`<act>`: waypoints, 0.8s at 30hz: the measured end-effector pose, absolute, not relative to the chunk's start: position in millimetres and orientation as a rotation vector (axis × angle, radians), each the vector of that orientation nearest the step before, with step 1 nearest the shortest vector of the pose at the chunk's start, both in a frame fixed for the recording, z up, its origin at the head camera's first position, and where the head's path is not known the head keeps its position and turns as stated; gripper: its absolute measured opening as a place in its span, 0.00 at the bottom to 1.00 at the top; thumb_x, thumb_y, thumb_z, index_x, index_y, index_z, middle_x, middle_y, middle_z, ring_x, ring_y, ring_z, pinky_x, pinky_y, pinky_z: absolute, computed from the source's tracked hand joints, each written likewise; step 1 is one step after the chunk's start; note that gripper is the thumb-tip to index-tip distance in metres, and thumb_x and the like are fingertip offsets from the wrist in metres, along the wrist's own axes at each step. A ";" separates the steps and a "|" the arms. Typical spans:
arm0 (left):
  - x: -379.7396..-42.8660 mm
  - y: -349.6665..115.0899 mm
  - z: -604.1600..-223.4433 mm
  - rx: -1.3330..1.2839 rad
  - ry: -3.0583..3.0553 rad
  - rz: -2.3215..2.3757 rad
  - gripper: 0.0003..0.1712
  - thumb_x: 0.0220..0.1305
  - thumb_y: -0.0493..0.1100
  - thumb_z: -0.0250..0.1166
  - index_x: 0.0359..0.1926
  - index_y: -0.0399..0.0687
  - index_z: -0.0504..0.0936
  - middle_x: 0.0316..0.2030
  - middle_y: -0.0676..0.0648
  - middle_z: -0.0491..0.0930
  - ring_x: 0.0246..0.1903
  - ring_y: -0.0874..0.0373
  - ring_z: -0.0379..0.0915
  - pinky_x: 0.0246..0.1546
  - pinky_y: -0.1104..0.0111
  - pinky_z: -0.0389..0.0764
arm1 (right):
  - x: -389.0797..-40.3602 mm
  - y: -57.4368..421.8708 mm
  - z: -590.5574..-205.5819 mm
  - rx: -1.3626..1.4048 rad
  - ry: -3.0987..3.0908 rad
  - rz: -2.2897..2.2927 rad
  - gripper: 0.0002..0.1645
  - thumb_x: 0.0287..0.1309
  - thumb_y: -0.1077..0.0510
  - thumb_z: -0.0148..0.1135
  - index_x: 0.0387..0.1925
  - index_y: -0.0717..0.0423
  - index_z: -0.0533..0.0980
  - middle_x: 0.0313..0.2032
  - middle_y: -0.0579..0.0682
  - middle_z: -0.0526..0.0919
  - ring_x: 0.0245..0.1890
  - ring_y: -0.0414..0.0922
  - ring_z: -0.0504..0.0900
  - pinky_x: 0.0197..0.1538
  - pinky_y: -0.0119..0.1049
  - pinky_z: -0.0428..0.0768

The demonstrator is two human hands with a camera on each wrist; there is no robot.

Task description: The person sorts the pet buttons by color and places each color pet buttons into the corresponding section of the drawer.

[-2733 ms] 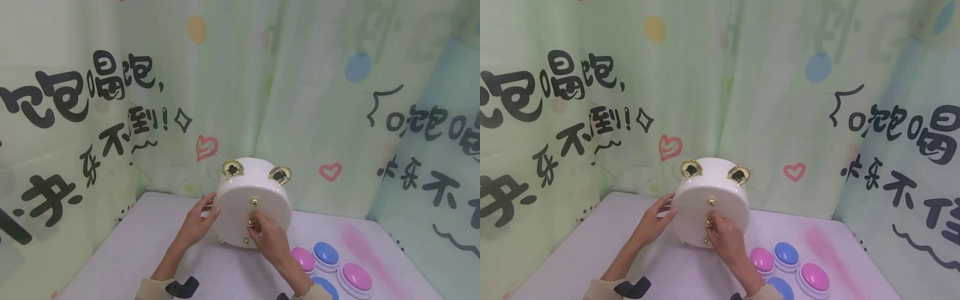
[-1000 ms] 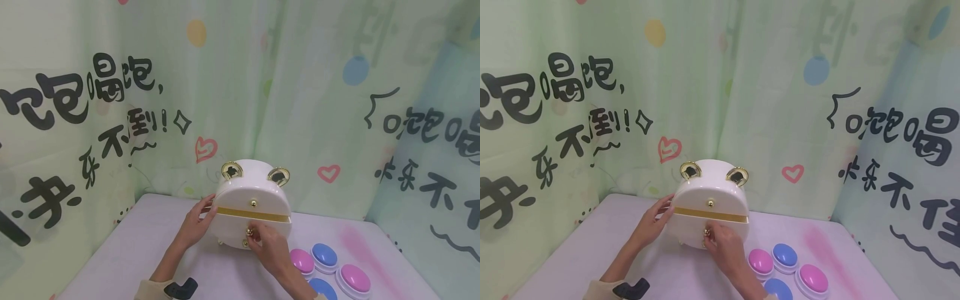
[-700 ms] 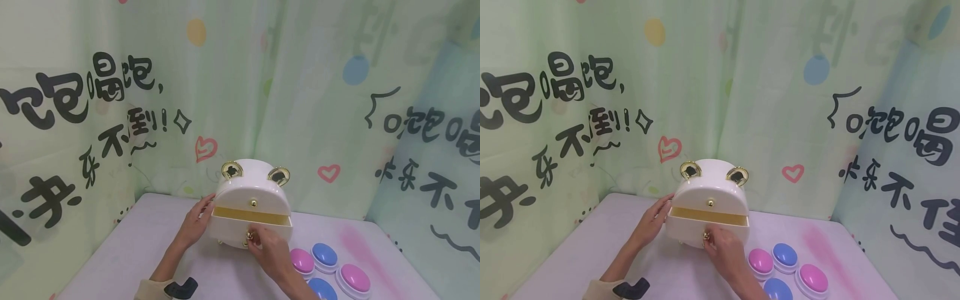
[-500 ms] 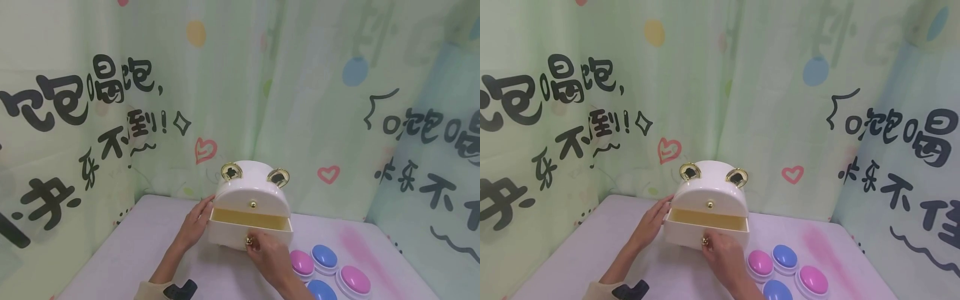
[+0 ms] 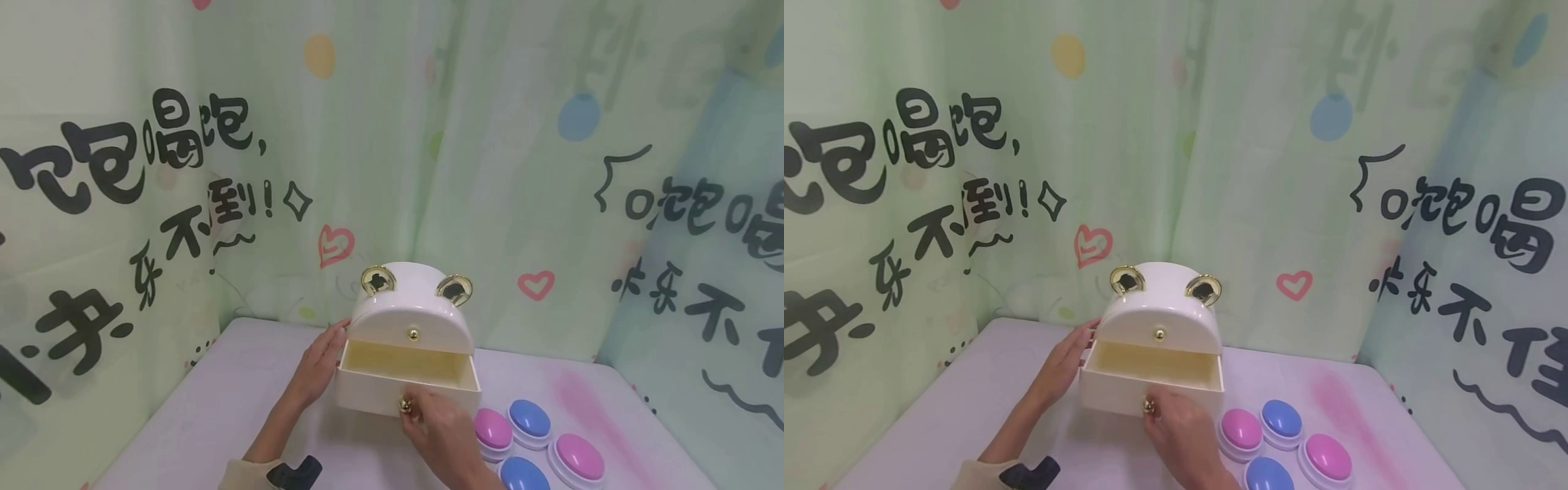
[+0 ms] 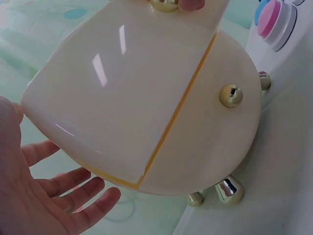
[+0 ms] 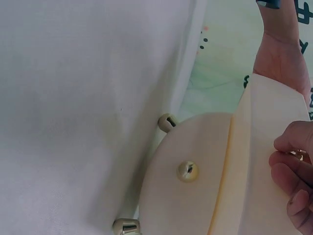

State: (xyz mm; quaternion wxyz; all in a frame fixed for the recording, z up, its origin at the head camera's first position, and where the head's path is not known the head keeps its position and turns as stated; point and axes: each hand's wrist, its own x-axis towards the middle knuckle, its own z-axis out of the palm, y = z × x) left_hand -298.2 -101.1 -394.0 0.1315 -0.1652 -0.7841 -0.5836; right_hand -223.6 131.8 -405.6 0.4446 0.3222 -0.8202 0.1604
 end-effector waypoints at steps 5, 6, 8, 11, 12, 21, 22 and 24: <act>-298.4 -100.9 -393.6 -0.478 -2.277 -1.709 0.30 0.75 0.61 0.38 0.68 0.56 0.66 0.65 0.45 0.67 0.62 0.46 0.66 0.49 0.56 0.79 | -218.3 132.0 -405.2 0.863 -1.998 0.432 0.16 0.37 0.65 0.69 0.32 0.50 0.76 0.24 0.38 0.81 0.22 0.32 0.77 0.27 0.20 0.74; -298.6 -100.7 -393.5 -0.477 -2.281 -1.708 0.29 0.75 0.61 0.38 0.68 0.55 0.66 0.65 0.44 0.67 0.62 0.46 0.66 0.49 0.56 0.79 | -217.6 132.0 -405.3 0.872 -1.991 0.434 0.16 0.36 0.65 0.69 0.32 0.50 0.76 0.24 0.39 0.81 0.22 0.32 0.77 0.27 0.20 0.74; -299.1 -100.3 -393.0 -0.476 -2.290 -1.709 0.29 0.76 0.58 0.37 0.69 0.53 0.66 0.66 0.43 0.66 0.62 0.44 0.65 0.49 0.55 0.79 | -216.2 131.8 -405.5 0.884 -1.983 0.435 0.17 0.36 0.65 0.69 0.32 0.50 0.76 0.24 0.39 0.81 0.22 0.32 0.77 0.26 0.19 0.73; -300.1 -99.8 -391.5 -0.479 -2.293 -1.720 0.28 0.77 0.54 0.37 0.69 0.48 0.64 0.66 0.40 0.65 0.63 0.42 0.64 0.49 0.53 0.78 | -214.8 131.7 -405.6 0.889 -1.977 0.428 0.17 0.36 0.65 0.69 0.33 0.50 0.76 0.24 0.39 0.81 0.22 0.32 0.77 0.26 0.19 0.73; -300.4 -99.6 -391.0 -0.481 -2.292 -1.723 0.28 0.77 0.53 0.37 0.69 0.47 0.64 0.66 0.39 0.64 0.63 0.42 0.64 0.50 0.52 0.78 | -214.3 131.7 -405.6 0.887 -1.974 0.422 0.17 0.36 0.65 0.69 0.33 0.50 0.76 0.24 0.39 0.81 0.22 0.32 0.77 0.26 0.19 0.73; -299.5 -101.0 -392.2 -0.502 -2.265 -1.725 0.29 0.76 0.59 0.37 0.68 0.53 0.66 0.64 0.42 0.67 0.60 0.45 0.68 0.49 0.56 0.79 | -208.5 130.8 -406.9 0.895 -1.935 0.399 0.16 0.37 0.63 0.69 0.34 0.52 0.78 0.24 0.40 0.82 0.21 0.33 0.77 0.26 0.19 0.73; -299.4 -101.2 -393.0 -0.509 -2.257 -1.733 0.29 0.76 0.59 0.38 0.68 0.53 0.66 0.64 0.42 0.67 0.60 0.45 0.68 0.49 0.55 0.78 | -207.7 130.7 -407.3 0.893 -1.933 0.395 0.16 0.37 0.63 0.69 0.34 0.52 0.78 0.24 0.40 0.82 0.21 0.33 0.77 0.26 0.19 0.73; -297.0 -100.9 -390.8 -0.511 -2.259 -1.751 0.28 0.76 0.57 0.37 0.69 0.51 0.65 0.65 0.41 0.67 0.60 0.43 0.67 0.49 0.54 0.78 | -206.5 130.6 -408.4 0.889 -1.927 0.384 0.14 0.38 0.62 0.68 0.33 0.52 0.78 0.24 0.40 0.81 0.21 0.33 0.77 0.26 0.19 0.73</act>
